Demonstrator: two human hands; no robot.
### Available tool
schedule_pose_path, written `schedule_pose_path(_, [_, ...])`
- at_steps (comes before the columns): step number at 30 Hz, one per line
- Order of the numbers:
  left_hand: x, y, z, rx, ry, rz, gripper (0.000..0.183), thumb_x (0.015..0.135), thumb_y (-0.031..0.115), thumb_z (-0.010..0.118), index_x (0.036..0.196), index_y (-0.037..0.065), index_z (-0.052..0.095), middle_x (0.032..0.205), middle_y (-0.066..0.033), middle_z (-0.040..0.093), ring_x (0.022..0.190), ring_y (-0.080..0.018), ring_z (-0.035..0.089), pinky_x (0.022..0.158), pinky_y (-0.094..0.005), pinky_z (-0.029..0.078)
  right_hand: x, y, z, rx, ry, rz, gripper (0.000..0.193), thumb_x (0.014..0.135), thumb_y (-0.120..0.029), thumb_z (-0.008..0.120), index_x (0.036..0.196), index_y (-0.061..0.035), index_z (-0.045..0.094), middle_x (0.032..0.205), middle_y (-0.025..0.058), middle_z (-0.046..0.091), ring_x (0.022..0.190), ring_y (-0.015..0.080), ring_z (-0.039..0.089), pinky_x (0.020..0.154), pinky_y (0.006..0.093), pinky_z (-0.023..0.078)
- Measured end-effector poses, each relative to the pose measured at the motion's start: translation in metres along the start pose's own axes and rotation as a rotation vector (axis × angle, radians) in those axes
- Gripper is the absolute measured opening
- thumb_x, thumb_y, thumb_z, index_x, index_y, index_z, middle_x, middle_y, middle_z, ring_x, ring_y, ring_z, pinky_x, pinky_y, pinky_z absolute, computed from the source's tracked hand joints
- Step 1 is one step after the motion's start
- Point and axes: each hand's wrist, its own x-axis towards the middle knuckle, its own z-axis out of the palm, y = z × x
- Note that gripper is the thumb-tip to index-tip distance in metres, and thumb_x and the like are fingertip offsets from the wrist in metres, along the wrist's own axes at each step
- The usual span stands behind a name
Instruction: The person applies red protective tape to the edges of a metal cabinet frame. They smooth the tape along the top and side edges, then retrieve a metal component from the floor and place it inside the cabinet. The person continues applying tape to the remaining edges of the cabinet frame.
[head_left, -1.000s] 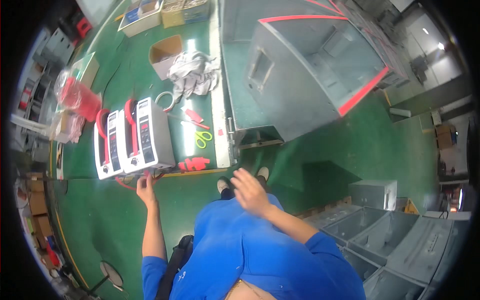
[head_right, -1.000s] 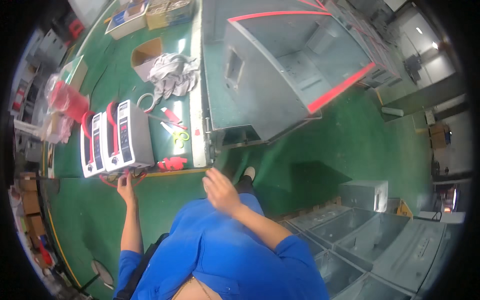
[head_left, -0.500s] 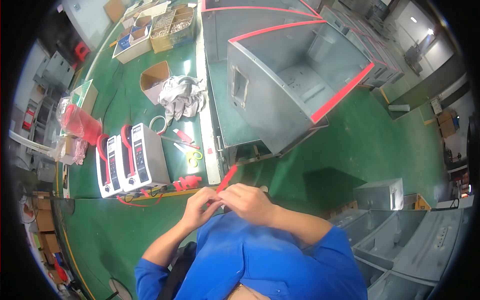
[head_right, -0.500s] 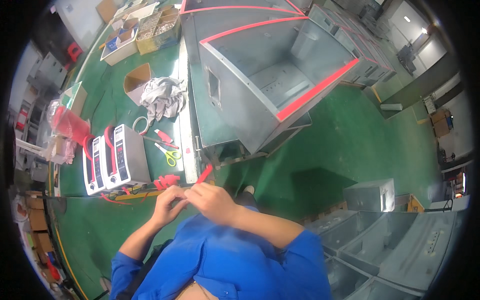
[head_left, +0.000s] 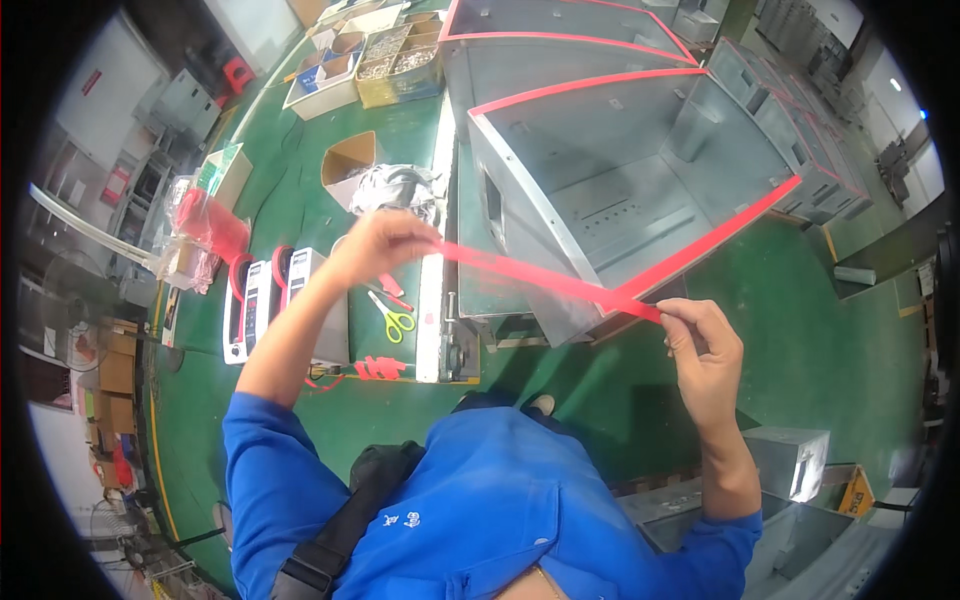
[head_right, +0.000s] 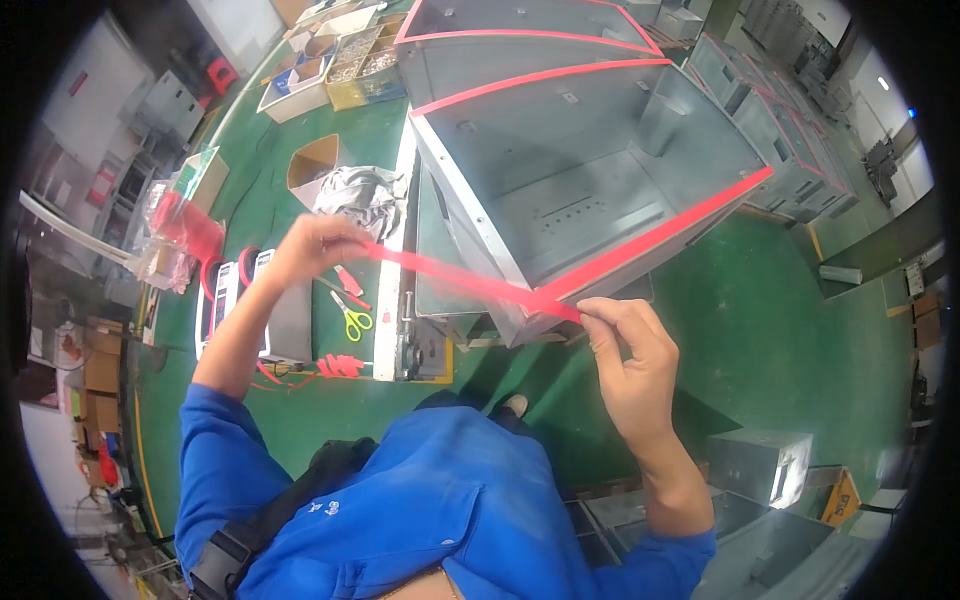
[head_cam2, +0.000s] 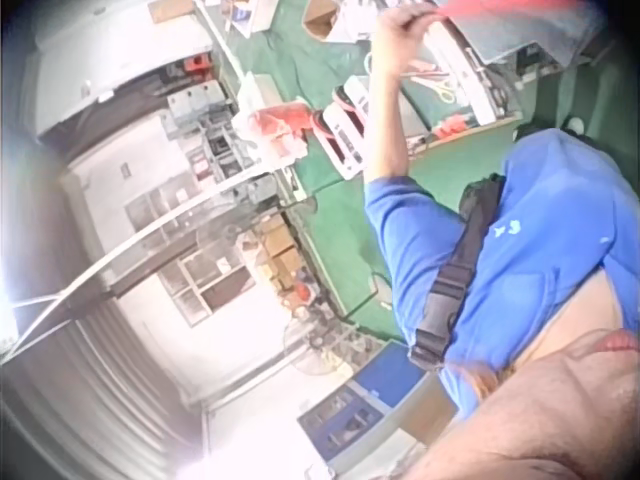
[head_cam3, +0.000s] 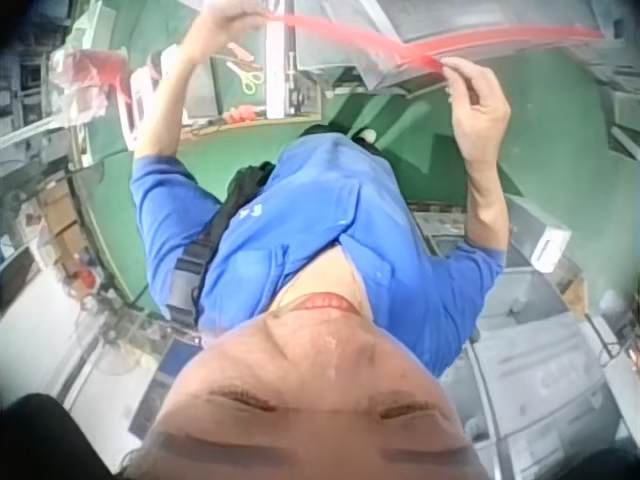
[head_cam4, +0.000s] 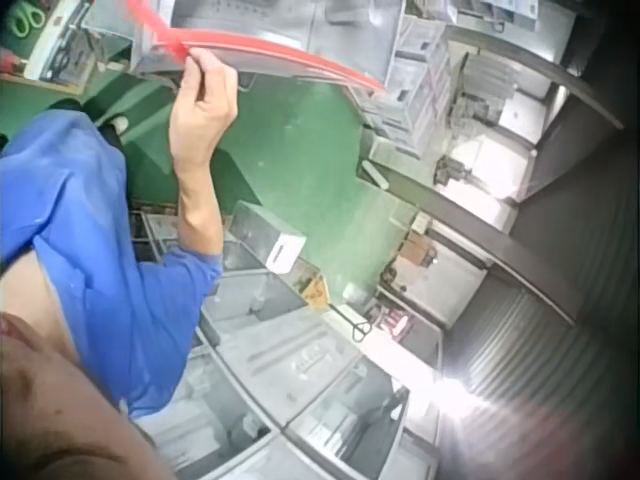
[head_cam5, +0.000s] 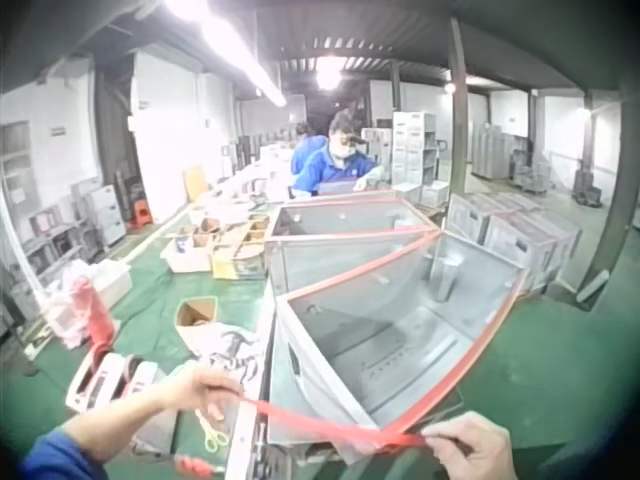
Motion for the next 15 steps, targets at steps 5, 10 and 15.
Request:
schedule_pose_path(5, [0.048, 0.001, -0.031, 0.157, 0.025, -0.068, 0.012, 0.075, 0.007, 0.066, 0.085, 0.002, 0.063, 0.075, -0.0025, 0.063, 0.067, -0.0069, 0.055, 0.060, -0.0217, 0.044, 0.009, 0.012, 0.002, 0.290, 0.074, 0.221, 0.010, 0.082, -0.003, 0.057, 0.090, 0.0017, 0.054, 0.078, 0.0048, 0.055, 0.066, 0.0079, 0.053, 0.057, 0.0206, 0.046])
schedule_pose_path(10, [0.088, -0.023, -0.054, -0.092, 0.060, -0.108, 0.009, 0.079, 0.010, 0.063, 0.083, 0.003, 0.061, 0.074, 0.0010, 0.059, 0.063, -0.0047, 0.051, 0.056, -0.0197, 0.041, 0.020, 0.013, 0.005, 0.366, 0.023, 0.340, 0.009, 0.084, -0.006, 0.056, 0.087, 0.0004, 0.051, 0.077, 0.0042, 0.054, 0.066, 0.0072, 0.054, 0.057, 0.0196, 0.046])
schedule_pose_path(15, [0.122, -0.020, -0.054, -0.200, 0.089, -0.090, 0.012, 0.081, 0.012, 0.062, 0.086, 0.001, 0.060, 0.072, 0.0005, 0.056, 0.060, -0.0051, 0.048, 0.053, -0.0199, 0.038, 0.027, 0.010, 0.011, 0.292, 0.008, 0.351, 0.005, 0.084, -0.006, 0.054, 0.086, -0.0018, 0.052, 0.076, 0.0021, 0.054, 0.065, 0.0065, 0.052, 0.057, 0.0192, 0.043])
